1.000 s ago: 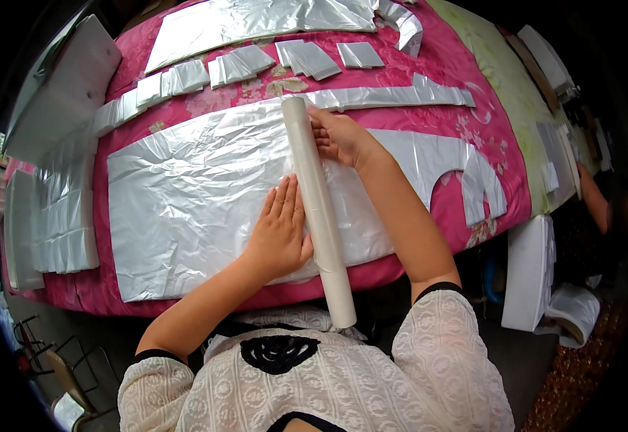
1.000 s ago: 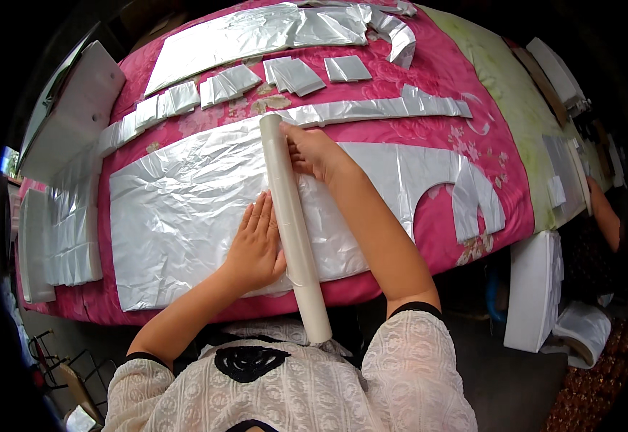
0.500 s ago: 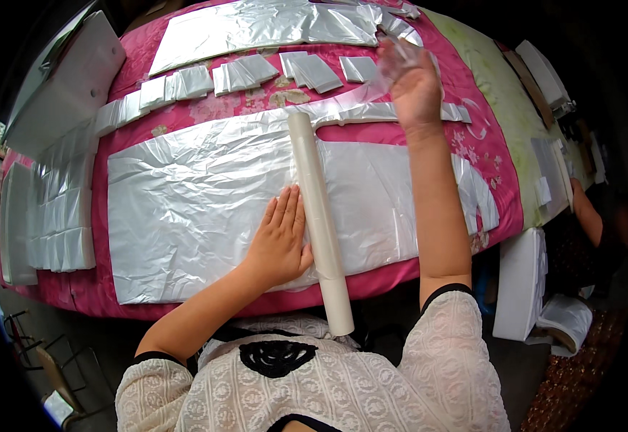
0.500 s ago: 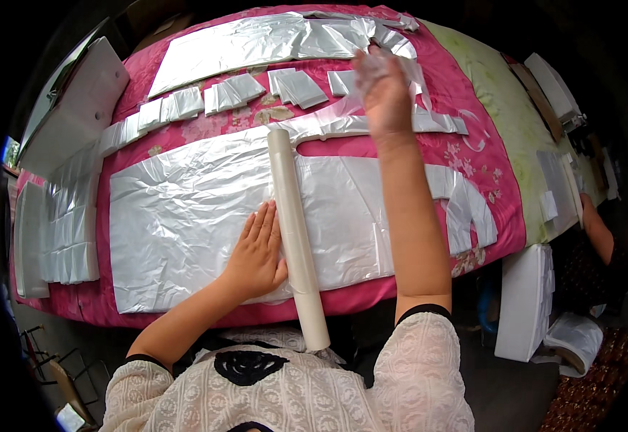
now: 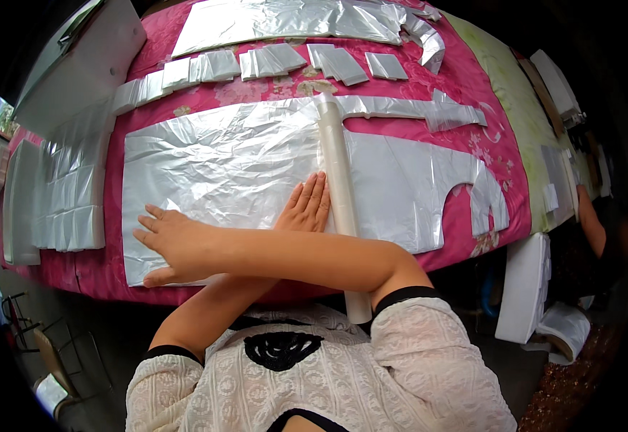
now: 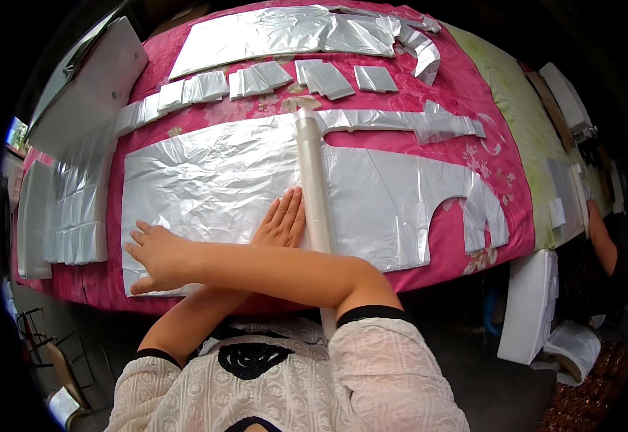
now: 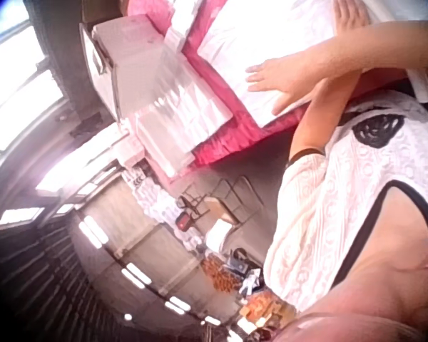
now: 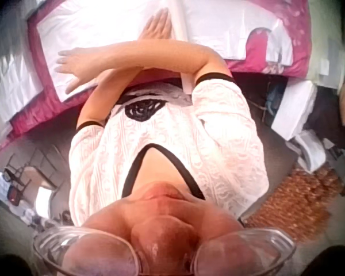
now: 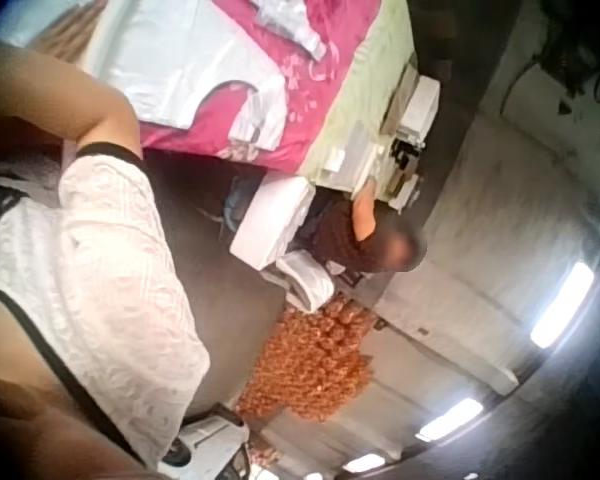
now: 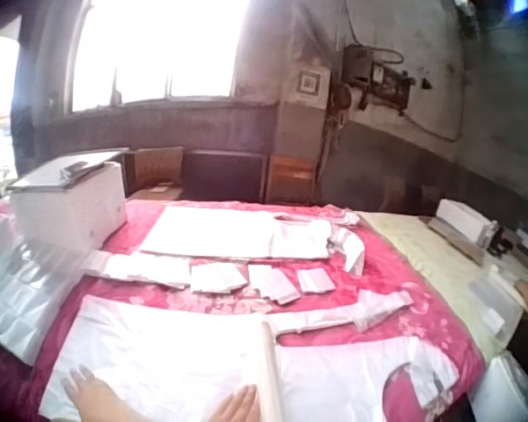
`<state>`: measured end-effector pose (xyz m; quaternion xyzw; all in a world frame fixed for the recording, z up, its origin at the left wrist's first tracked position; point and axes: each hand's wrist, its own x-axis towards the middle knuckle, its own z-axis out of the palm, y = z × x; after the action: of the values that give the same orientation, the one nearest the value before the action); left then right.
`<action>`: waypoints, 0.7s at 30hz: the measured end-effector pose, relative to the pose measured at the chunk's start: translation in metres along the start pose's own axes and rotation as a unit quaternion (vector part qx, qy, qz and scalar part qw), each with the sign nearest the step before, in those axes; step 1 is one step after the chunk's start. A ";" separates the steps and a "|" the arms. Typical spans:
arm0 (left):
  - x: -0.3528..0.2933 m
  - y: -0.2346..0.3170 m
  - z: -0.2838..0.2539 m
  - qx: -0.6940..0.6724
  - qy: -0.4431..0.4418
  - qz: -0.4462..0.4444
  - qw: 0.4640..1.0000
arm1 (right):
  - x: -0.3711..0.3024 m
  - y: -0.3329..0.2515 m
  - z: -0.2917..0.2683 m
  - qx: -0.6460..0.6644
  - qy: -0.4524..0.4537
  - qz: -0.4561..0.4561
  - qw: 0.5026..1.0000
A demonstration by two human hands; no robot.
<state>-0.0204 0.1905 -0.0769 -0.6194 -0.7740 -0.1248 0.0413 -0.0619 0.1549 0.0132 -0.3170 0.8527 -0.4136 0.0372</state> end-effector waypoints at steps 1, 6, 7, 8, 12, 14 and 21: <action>0.000 0.000 -0.002 -0.011 0.001 0.001 1.000 | -0.020 -0.003 -0.012 0.006 0.050 -0.009 0.999; 0.001 0.000 -0.036 -0.163 -0.070 0.027 0.984 | -0.152 0.019 -0.074 -0.147 0.258 0.076 0.952; 0.001 0.001 -0.033 -0.139 -0.051 0.011 0.989 | -0.181 0.021 -0.081 -0.167 0.271 0.115 0.941; 0.000 0.003 -0.029 -0.115 -0.031 -0.004 0.993 | -0.207 0.023 -0.085 -0.202 0.265 0.155 0.930; -0.003 0.001 -0.029 -0.108 -0.020 0.005 0.994 | -0.257 0.033 -0.083 -0.239 0.164 0.190 0.938; -0.006 0.000 -0.031 -0.111 -0.023 -0.002 0.994 | -0.257 0.036 -0.077 -0.254 0.136 0.181 0.940; -0.059 -0.028 -0.084 -0.131 0.005 -0.057 0.990 | -0.196 0.042 -0.053 -0.287 0.076 0.126 0.947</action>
<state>-0.0412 0.1085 -0.0126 -0.5737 -0.7847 -0.2308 -0.0434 0.0556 0.3229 -0.0216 -0.1717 0.9687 -0.1659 -0.0681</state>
